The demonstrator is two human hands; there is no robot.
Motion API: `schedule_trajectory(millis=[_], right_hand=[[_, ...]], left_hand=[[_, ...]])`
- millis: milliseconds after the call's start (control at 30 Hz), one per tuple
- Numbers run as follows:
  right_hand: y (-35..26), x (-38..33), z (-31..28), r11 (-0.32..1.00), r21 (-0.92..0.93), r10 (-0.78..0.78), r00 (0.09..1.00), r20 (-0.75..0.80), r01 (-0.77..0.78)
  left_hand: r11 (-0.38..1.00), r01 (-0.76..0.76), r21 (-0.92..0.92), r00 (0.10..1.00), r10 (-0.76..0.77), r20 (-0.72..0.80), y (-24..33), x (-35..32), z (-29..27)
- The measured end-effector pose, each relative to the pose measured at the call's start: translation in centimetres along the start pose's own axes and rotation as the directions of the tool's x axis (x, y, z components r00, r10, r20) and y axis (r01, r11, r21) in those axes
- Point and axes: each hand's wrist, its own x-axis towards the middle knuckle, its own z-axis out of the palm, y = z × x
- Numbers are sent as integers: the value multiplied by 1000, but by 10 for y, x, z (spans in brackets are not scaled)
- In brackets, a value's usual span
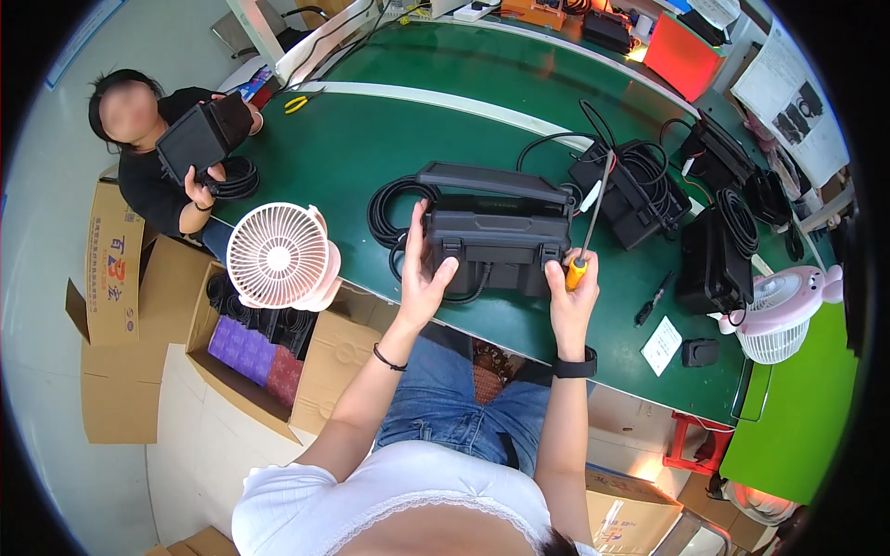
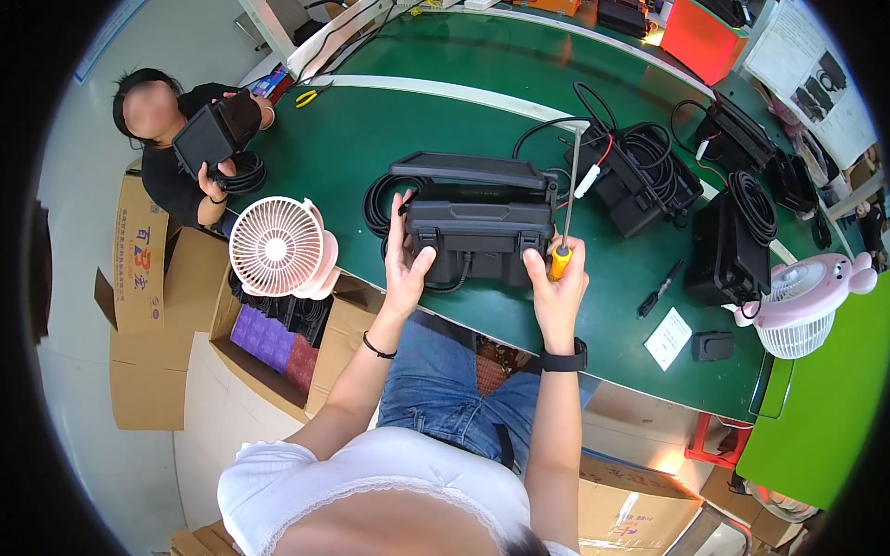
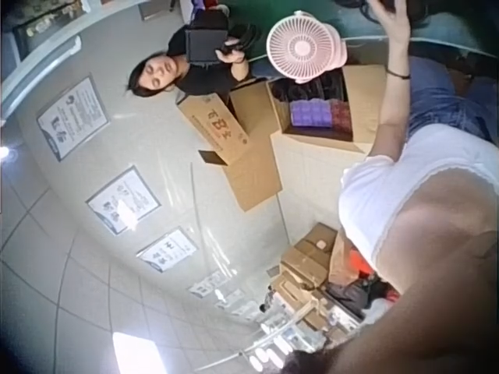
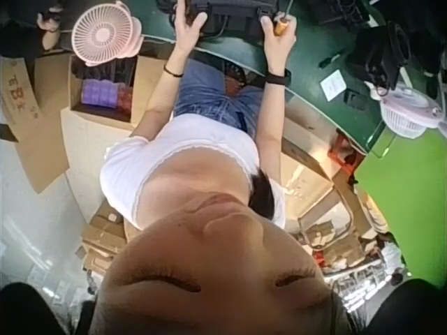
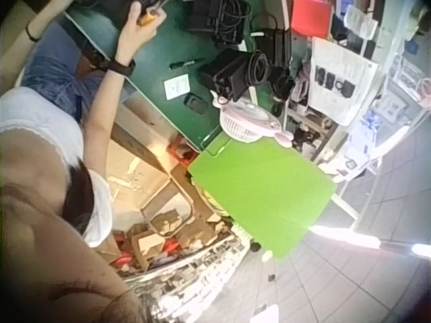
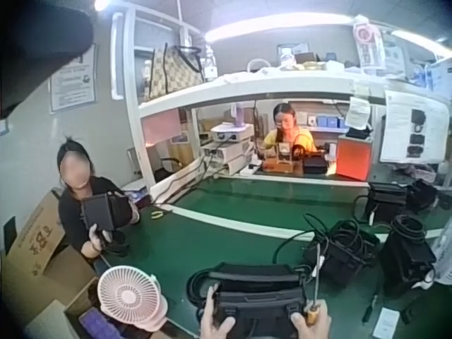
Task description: Assembling and testing portable solar lights at a workstation.
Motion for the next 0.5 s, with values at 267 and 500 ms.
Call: schedule_trajectory(millis=[267,500], right_hand=[[12,8,-7,1000,25,-14,999,45,12],[20,0,2,994,50,97,994,42,-99]], left_hand=[[999,41,-15,997,-42,-65,22,-16,14],[950,46,308,994,-14,-104,28,-12,5]])
